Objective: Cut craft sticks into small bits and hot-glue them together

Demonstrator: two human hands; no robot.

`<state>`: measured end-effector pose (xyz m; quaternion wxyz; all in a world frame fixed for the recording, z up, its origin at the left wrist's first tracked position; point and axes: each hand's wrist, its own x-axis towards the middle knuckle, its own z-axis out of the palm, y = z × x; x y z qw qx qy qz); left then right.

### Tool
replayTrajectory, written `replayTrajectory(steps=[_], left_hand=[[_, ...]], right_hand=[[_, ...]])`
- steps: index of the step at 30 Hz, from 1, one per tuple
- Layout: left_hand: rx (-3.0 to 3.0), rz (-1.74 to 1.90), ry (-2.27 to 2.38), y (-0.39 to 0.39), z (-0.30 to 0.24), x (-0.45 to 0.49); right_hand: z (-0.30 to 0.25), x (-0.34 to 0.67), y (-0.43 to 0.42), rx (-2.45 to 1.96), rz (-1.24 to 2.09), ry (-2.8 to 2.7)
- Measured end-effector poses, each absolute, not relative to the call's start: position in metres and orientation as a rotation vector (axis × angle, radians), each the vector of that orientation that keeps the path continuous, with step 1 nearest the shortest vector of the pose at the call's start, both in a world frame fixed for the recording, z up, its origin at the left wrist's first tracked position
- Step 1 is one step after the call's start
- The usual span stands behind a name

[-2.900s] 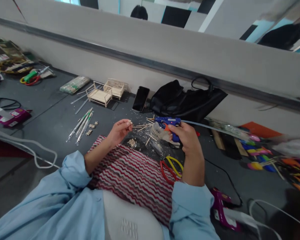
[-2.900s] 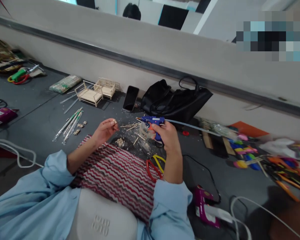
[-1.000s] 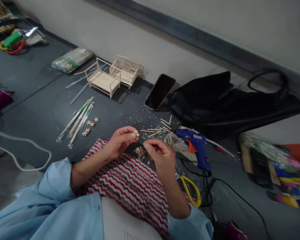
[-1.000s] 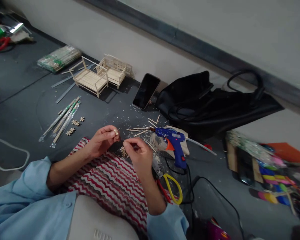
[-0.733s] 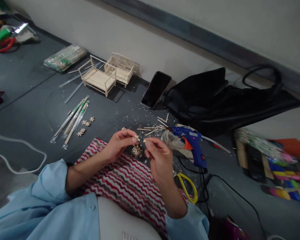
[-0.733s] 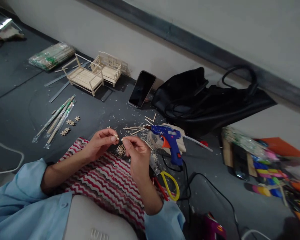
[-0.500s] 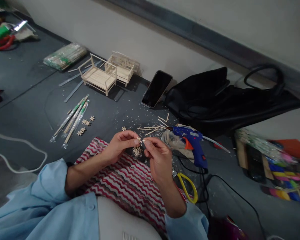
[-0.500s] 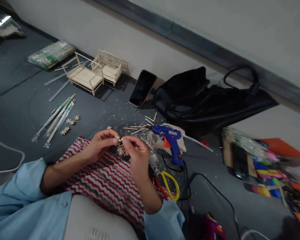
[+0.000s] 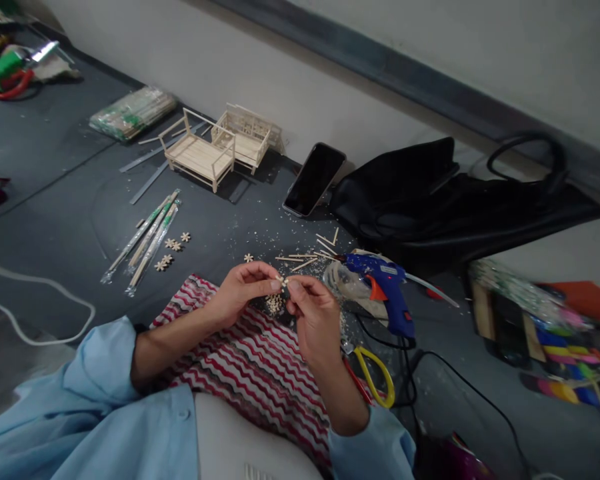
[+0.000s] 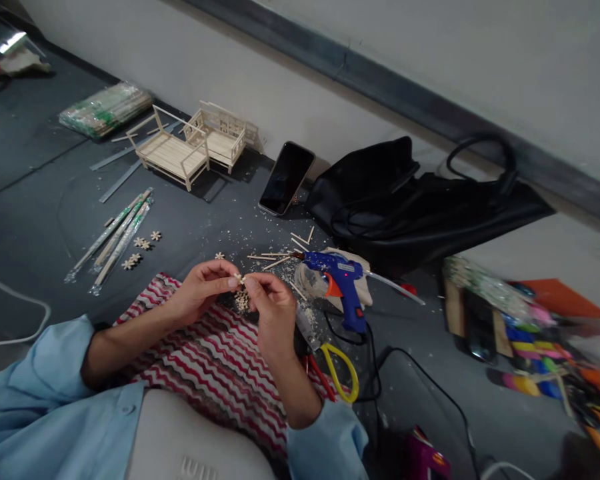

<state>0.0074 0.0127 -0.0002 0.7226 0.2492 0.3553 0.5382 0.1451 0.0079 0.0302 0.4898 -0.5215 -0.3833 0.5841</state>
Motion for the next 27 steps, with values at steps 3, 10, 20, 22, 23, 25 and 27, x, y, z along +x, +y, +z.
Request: replayTrajectory(steps=[3, 10, 20, 22, 23, 25, 27], left_hand=[[0.557, 1.194, 0.796, 0.013, 0.0, 0.008], [0.571, 1.197, 0.815, 0.012, -0.002, 0.009], [0.61, 1.183, 0.849, 0.01, 0.0, 0.009], [0.617, 1.185, 0.856, 0.01, -0.001, 0.009], [0.619, 1.186, 0.859, 0.01, -0.001, 0.009], [0.624, 1.188, 0.864, 0.01, -0.002, 0.009], [0.624, 1.193, 0.868, 0.01, -0.002, 0.01]], right_hand=[[0.031, 0.145, 0.008, -1.266, 1.42, -0.923], [0.028, 0.145, 0.007, -1.274, 1.395, -0.928], [0.021, 0.143, 0.005, -1.266, 1.368, -0.93], [0.02, 0.142, 0.005, -1.277, 1.355, -0.937], [0.02, 0.142, 0.005, -1.282, 1.346, -0.942], [0.019, 0.142, 0.005, -1.291, 1.32, -0.956], [0.018, 0.141, 0.004, -1.294, 1.286, -0.974]])
